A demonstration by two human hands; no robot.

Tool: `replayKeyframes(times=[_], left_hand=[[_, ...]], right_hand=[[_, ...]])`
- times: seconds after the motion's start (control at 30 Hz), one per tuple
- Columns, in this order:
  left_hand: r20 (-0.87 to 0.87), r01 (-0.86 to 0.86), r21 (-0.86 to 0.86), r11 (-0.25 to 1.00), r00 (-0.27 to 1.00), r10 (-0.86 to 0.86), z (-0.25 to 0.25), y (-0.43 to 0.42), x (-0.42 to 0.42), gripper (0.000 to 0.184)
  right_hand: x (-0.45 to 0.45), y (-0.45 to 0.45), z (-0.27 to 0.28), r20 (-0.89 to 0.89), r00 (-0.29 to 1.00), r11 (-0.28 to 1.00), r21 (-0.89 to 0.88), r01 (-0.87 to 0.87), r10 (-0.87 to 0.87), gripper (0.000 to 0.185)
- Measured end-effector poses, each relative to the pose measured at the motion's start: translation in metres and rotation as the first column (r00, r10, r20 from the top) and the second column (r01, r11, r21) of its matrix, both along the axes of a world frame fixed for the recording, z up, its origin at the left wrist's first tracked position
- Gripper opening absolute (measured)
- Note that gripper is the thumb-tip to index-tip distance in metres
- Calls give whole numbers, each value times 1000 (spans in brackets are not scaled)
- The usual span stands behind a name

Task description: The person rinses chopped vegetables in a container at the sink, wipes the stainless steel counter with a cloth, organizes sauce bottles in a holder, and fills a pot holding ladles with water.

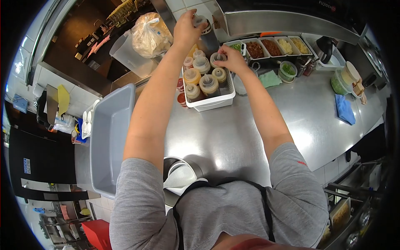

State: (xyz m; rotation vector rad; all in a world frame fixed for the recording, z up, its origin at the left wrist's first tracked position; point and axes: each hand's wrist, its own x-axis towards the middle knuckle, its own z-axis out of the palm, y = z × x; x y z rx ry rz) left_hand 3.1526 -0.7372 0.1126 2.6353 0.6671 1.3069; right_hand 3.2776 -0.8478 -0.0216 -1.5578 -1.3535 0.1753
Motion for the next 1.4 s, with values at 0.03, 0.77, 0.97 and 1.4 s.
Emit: replayKeyframes(times=[0.03,0.77,0.97,1.4], left_hand=[[-29,17,-38,999,999,-18,-3,-5,2,61],[-472,119,-30,992,873,-119,52,4,17,27],[-571,-201,-257,945,821,19,81,-14,13,31],[-506,-25,36,999,862,40,49,34,10,37]], right_hand=[[1,0,1,5,1000,999,-31,-13,13,43],[3,-5,-3,88,995,994,-105,-33,42,51],[4,2,-9,45,999,995,-100,-8,12,48],[-2,8,-11,68,996,992,-102,69,-62,48]])
